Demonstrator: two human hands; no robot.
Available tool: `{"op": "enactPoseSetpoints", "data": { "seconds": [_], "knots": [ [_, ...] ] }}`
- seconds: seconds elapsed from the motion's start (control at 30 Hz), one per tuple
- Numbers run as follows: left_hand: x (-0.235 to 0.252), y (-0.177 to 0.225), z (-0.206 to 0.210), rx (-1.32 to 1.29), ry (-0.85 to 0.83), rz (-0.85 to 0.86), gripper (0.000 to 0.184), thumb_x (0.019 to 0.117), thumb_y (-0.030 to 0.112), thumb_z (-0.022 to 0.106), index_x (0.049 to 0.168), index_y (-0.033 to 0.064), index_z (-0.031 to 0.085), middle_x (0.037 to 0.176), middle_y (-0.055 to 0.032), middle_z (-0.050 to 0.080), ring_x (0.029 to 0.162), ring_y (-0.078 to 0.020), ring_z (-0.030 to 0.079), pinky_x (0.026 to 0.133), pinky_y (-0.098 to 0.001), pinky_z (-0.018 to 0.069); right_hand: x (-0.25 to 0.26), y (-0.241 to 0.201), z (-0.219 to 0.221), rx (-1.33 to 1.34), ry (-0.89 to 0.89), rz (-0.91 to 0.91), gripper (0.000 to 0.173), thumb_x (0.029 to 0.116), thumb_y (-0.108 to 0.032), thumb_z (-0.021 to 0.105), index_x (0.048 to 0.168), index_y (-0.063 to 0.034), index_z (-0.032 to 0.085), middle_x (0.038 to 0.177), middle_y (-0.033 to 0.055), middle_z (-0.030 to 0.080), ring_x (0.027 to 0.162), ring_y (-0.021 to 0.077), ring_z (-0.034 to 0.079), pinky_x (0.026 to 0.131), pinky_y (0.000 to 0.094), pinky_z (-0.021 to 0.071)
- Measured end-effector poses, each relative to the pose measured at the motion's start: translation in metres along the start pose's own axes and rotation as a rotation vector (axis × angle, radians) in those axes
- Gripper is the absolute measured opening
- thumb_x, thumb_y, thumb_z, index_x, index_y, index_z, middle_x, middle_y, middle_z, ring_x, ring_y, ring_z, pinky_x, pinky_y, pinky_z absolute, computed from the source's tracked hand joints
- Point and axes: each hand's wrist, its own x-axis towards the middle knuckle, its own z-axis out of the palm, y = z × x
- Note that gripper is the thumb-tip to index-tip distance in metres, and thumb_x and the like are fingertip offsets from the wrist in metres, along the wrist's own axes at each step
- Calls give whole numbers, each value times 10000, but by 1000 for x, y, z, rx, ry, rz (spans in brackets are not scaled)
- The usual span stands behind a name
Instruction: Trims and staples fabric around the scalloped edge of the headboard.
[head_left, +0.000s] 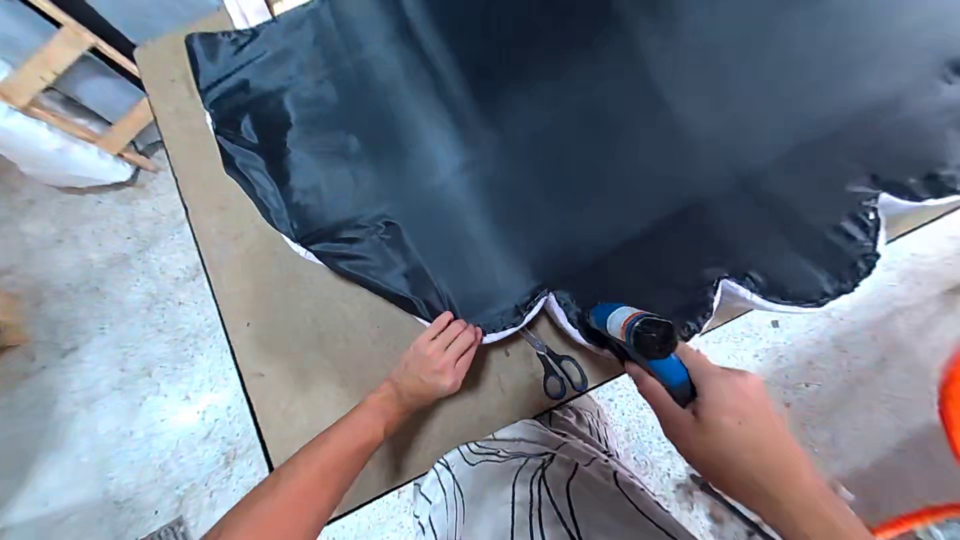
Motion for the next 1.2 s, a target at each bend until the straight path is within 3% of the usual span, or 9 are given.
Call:
{"op": "enactPoseSetpoints", "data": {
  "seconds": [0.07, 0.2, 0.33, 0.53, 0.63, 0.77, 0.9, 1.07, 1.2],
  "knots": [
    [-8, 5, 7, -47, 10, -77, 255, 1012, 136, 579, 1193, 24, 719, 1186, -121, 717, 1144, -263, 668, 1117, -466, 466, -21, -26, 6, 91, -32, 146, 436, 939, -616, 541, 957, -202, 677, 619, -67, 598, 513, 93, 591, 442, 376, 491],
    [-28, 22, 18, -116, 37, -281, 411, 988, 215, 631, 1388, 121, 635, 1304, -81, 653, 1252, -250, 587, 1177, -504, 376, -49, -83, 37, 328, -39, 304, 336, 966, -527, 624, 987, -198, 686, 674, -81, 684, 542, 69, 667, 469, 340, 595],
    [-41, 27, 27, -145, 67, -399, 514, 936, 236, 675, 1442, 249, 581, 1438, -26, 564, 1366, -237, 480, 1146, -582, 321, -52, -132, 68, 379, -23, 403, 300, 981, -489, 610, 966, -201, 692, 668, -90, 697, 540, 83, 679, 475, 345, 603],
    [-62, 22, 43, -127, 78, -298, 460, 987, 219, 603, 1446, 217, 571, 1598, 78, 454, 1518, -198, 321, 1157, -586, 269, -50, -171, 106, 330, 136, 367, 239, 977, -425, 651, 950, -192, 698, 670, -112, 686, 545, 38, 665, 483, 301, 602],
    [-68, 13, 43, -122, 67, -216, 400, 1006, 241, 580, 1405, 213, 599, 1629, 66, 407, 1534, -193, 292, 1153, -595, 258, -51, -184, 116, 244, 166, 380, 229, 944, -410, 679, 959, -183, 709, 689, -108, 686, 572, 18, 661, 504, 278, 588],
    [-75, 5, 32, -191, 8, -152, 491, 1012, 216, 573, 1500, 210, 514, 1664, 25, 350, 1536, -209, 294, 1150, -607, 270, -54, -195, 122, 141, 179, 381, 321, 942, -457, 647, 893, -145, 707, 629, -79, 630, 535, 38, 605, 477, 285, 516],
    [-80, 4, 38, -196, 38, -142, 458, 1020, 226, 566, 1474, 199, 513, 1683, 27, 311, 1565, -167, 233, 1188, -600, 235, -44, -202, 112, 186, 29, 429, 277, 974, -435, 603, 924, -174, 681, 639, -94, 623, 534, 26, 605, 474, 272, 533],
    [-89, -1, 26, -347, 24, -225, 323, 1019, 203, 551, 1334, 195, 623, 1602, 37, 451, 1522, -154, 341, 1192, -569, 320, -64, -190, 100, 375, -2, 561, 363, 983, -556, 593, 967, -207, 693, 632, -70, 666, 504, 104, 658, 450, 358, 595],
    [-142, 4, 13, -502, 42, -412, 288, 1045, 252, 550, 1284, 193, 700, 1421, -30, 619, 1361, -212, 547, 1131, -486, 466, -114, -166, 110, 280, 61, 281, 251, 938, -421, 648, 1035, -199, 715, 695, -84, 660, 559, 58, 626, 491, 332, 559]
  ]
}}
